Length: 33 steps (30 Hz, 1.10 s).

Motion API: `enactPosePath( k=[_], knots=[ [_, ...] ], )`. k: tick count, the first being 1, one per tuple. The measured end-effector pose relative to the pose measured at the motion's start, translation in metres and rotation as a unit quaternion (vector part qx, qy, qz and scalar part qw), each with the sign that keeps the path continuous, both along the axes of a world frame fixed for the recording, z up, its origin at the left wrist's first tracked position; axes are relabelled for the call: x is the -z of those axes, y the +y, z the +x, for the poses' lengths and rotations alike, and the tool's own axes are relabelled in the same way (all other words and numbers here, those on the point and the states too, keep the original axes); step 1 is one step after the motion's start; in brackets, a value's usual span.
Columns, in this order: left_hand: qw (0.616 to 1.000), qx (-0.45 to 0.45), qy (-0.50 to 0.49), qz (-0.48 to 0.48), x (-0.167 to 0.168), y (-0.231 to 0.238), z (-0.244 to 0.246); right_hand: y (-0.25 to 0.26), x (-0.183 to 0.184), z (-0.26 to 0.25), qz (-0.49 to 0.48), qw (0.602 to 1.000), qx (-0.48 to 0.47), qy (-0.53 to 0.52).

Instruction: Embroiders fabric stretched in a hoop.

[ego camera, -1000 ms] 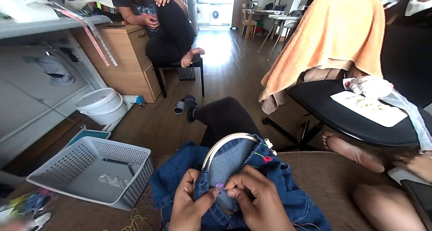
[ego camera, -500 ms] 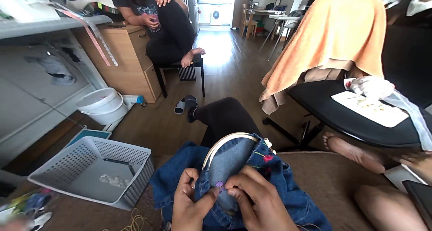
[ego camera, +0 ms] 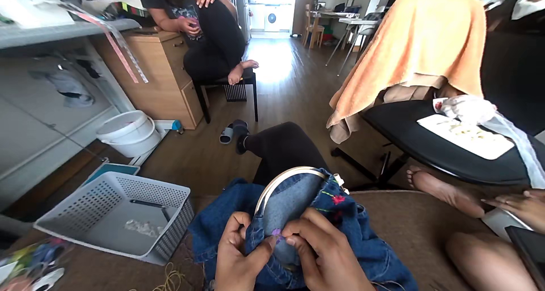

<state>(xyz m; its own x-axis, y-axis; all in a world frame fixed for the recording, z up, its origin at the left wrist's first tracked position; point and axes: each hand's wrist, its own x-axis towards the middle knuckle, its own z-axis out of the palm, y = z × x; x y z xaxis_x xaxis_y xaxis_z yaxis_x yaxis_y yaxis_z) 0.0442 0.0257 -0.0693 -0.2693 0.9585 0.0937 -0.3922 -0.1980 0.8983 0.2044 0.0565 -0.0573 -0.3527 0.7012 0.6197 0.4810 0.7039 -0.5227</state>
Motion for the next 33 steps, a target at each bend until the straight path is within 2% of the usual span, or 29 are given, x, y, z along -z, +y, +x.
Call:
enactPosePath(
  k=[13,28,33],
  knots=[
    [0.999,0.033,0.018,-0.011,0.001,0.004,-0.006,0.014,0.002,0.002,-0.049,0.997,-0.034,0.052],
    [0.998,0.047,-0.003,-0.03,-0.002,0.004,-0.006,0.021,-0.009,0.009,-0.193,0.976,-0.073,0.068],
    [0.999,0.039,0.008,-0.007,-0.001,0.001,-0.004,0.022,-0.009,0.007,-0.252,0.956,-0.091,0.118]
  ],
)
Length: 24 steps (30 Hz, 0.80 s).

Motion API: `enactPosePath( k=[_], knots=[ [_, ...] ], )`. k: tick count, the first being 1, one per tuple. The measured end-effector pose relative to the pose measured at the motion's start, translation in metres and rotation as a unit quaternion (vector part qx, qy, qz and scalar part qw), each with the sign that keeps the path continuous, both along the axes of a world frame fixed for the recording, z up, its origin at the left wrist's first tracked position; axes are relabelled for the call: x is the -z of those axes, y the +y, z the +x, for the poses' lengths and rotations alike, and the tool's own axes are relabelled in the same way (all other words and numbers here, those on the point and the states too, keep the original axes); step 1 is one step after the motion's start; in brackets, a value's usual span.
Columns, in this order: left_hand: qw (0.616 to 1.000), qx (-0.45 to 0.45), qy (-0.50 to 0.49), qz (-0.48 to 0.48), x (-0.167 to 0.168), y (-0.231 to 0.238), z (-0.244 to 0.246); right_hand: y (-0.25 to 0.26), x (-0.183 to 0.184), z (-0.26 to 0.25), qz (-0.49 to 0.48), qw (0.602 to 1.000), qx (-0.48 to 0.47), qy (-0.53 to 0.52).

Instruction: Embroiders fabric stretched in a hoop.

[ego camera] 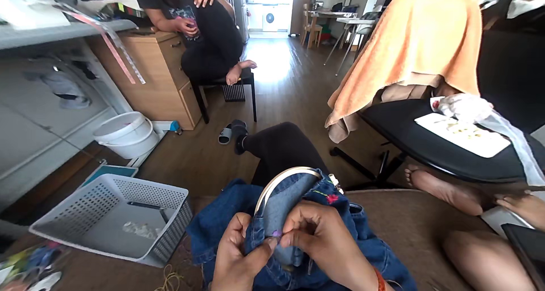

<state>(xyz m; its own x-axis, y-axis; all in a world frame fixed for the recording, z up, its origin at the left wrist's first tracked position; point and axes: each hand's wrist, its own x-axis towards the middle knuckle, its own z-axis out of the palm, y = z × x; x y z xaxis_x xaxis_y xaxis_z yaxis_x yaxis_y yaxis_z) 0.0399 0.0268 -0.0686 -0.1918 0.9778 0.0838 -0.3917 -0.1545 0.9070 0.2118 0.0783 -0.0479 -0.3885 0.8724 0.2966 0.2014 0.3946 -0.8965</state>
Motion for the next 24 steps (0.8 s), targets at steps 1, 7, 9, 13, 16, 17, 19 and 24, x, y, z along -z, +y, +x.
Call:
enactPosePath(
  k=[1,7,9,13,16,17,19,24],
  knots=[
    [1.0,-0.005,0.003,0.008,0.0,-0.001,0.001,0.0,0.0,-0.001,-0.014,1.0,-0.001,0.015],
    [0.998,-0.041,0.016,0.039,-0.001,-0.003,0.005,-0.023,-0.003,-0.015,0.268,0.946,0.131,-0.124],
    [0.998,-0.044,0.026,0.04,-0.003,-0.005,0.007,-0.036,-0.008,-0.019,0.311,0.925,0.141,-0.166],
    [0.997,-0.049,0.043,0.04,-0.005,-0.006,0.009,-0.047,-0.017,-0.024,0.285,0.927,0.124,-0.208],
    [0.996,-0.053,0.056,0.044,-0.005,-0.007,0.01,-0.041,-0.02,-0.027,0.285,0.924,0.117,-0.227],
    [0.996,-0.054,0.061,0.047,-0.005,-0.008,0.01,-0.037,-0.019,-0.027,0.308,0.913,0.123,-0.239],
    [0.995,-0.052,0.067,0.057,-0.006,-0.008,0.01,-0.029,-0.017,-0.029,0.359,0.885,0.14,-0.26],
    [0.993,-0.033,0.056,0.097,-0.005,-0.01,0.006,-0.034,-0.025,-0.033,0.348,0.916,0.099,-0.171]
  ],
)
